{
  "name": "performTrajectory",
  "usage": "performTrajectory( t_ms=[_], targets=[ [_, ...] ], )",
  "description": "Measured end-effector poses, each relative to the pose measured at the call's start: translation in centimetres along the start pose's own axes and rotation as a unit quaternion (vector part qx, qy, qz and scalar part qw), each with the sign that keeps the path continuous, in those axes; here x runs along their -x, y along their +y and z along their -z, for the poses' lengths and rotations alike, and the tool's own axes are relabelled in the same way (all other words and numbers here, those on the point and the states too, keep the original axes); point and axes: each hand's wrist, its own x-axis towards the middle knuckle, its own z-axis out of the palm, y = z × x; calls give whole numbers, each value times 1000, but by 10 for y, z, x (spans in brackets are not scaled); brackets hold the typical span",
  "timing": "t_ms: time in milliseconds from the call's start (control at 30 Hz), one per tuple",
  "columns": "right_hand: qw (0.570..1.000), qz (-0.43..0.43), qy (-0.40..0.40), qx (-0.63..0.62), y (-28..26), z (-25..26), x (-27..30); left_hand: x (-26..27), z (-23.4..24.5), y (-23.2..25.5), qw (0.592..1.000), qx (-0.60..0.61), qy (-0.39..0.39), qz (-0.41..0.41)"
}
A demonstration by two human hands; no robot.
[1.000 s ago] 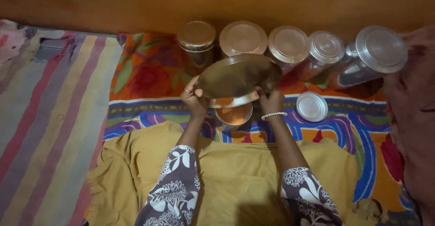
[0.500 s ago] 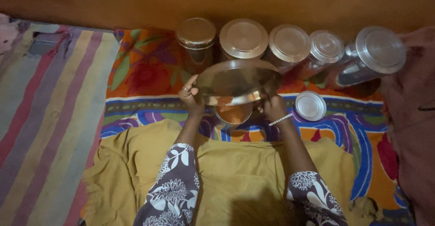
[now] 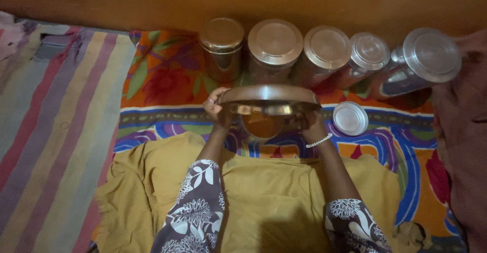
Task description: The person sits on a patterned floor mat and opens metal containers to pour grains onto a metal plate. They use their hands to separate and sort the grains, then pour the sorted contents back into the containers and close the lids.
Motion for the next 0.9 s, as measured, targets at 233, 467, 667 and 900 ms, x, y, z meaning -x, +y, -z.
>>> performTrajectory(
  t_ms=[233,467,667,900],
  targets=[
    [961,233,94,118,-8,2,2,-4,-4,2,975,208,-78,-28],
    [991,109,74,-36,20,-15,2,-6,-7,17,981,163,-96,-40],
    [885,-55,171,-431,53,0,4,-3,-22,35,977,99,-185,47],
    [903,-57,353,-236,61,76,20,-6,-28,51,943,-153,-288,71]
  ],
)
